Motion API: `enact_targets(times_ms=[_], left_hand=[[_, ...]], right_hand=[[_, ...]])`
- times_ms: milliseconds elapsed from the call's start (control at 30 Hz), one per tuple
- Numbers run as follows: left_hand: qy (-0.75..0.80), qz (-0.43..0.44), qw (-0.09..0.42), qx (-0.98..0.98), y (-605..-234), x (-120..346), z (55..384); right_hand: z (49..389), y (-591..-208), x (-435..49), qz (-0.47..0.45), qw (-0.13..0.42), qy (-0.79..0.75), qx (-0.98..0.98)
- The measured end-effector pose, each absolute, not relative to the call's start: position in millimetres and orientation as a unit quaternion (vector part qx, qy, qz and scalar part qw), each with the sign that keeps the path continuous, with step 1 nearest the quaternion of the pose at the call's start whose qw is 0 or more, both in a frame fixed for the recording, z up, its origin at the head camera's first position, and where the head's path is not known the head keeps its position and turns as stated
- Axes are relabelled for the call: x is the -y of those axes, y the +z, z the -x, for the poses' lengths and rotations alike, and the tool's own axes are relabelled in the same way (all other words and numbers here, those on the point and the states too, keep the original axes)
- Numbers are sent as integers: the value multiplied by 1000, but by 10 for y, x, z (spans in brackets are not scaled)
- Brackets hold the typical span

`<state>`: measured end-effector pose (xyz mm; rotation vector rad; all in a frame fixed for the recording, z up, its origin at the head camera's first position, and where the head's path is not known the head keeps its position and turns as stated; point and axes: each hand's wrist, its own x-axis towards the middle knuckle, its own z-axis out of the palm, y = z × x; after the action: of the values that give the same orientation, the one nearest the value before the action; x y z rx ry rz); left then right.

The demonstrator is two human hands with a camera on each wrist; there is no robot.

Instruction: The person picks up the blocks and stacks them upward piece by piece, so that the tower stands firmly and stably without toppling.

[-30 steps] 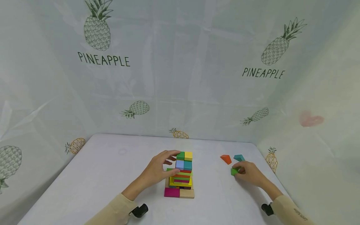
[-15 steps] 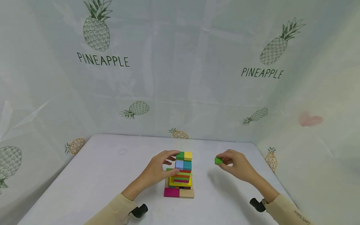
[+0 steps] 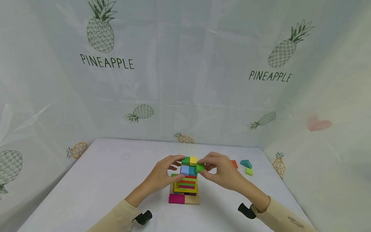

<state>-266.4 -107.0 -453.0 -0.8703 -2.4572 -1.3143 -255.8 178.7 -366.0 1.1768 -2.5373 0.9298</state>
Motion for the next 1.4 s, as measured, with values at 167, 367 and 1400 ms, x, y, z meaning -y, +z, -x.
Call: enact_targets(times_ms=[167,367,1400], left_hand=[[-451,301,109,833,-4512,1072,2646],[-447,303,110,835,-4504,1075,2641],[-444,313,118,831,-4501,1072,2645]], right_hand=[[2554,-3700,-1661,-391,82,307,864],[2541,-3737,-1603,-383,85,303,868],[2560,-3878,-1432,-414,159,311,841]])
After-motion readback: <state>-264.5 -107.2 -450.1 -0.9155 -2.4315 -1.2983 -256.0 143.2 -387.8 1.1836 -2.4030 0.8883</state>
